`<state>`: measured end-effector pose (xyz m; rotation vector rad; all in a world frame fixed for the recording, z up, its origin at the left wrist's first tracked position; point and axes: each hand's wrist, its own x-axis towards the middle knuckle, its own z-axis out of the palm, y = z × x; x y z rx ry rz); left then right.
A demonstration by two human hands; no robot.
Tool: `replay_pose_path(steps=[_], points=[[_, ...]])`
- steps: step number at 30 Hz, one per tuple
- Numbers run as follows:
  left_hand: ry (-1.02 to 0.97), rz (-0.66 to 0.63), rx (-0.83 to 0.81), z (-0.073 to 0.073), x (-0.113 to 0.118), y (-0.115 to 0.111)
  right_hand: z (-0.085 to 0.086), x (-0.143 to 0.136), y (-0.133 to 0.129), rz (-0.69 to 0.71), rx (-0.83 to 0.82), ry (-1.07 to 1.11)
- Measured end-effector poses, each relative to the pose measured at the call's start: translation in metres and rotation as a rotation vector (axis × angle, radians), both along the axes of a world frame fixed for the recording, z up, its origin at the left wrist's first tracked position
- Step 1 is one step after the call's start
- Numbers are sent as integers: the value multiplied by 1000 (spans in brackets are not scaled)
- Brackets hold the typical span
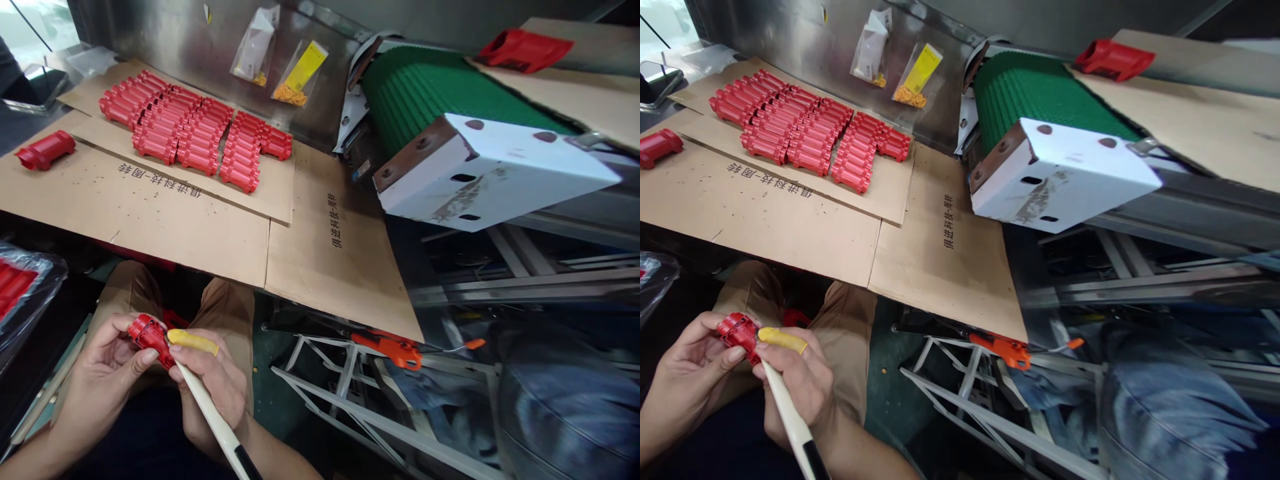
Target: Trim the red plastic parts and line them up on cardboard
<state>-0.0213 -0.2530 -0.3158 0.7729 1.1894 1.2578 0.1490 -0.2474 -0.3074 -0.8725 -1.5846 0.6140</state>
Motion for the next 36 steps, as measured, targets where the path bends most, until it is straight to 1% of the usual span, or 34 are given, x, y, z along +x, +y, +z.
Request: replay_pose_path(steps=[5,9,11,12,14,16,17,18,20,22,23,24,25,26,28,29,30,31,33,36], points=[[-32,-37,-5,-1,-2,0,8,4,4,55,-47,15],[17,-42,38,-1,-1,2,8,4,4,70,-31,26],[24,-32,36,2,0,3,8,8,5,68,-51,29],[-5,-32,8,6,1,4,9,12,5,50,-88,25],[-123,-54,-111,16,2,7,12,22,10,-15,-223,7],[-245,-116,-272,27,2,9,15,31,17,-57,-404,-22],[-274,-159,-347,31,1,10,16,33,22,-27,-500,-28],[-282,-198,-406,33,0,11,16,35,26,35,-605,-16],[-276,-250,-467,32,-4,12,14,34,32,199,-839,62],[-296,-274,-419,27,-7,11,11,29,33,304,-1039,181],[-285,-265,-357,25,-7,10,9,27,32,307,-1087,221],[-240,-237,-287,24,-7,10,8,25,29,282,-1071,221],[-167,-190,-227,23,-7,9,8,24,26,239,-989,177],[-85,-130,-189,24,-6,9,8,24,23,188,-850,102],[17,-7,-168,28,-3,9,11,26,18,103,-472,-69],[10,26,-170,31,-1,10,13,27,16,87,-294,-125],[-21,41,-178,33,0,10,14,28,15,92,-157,-147],[-54,42,-184,35,1,11,14,29,14,113,-68,-139],[-86,28,-199,36,2,11,13,31,13,155,0,-82],[-104,20,-223,35,2,10,7,29,14,183,-18,-8]])
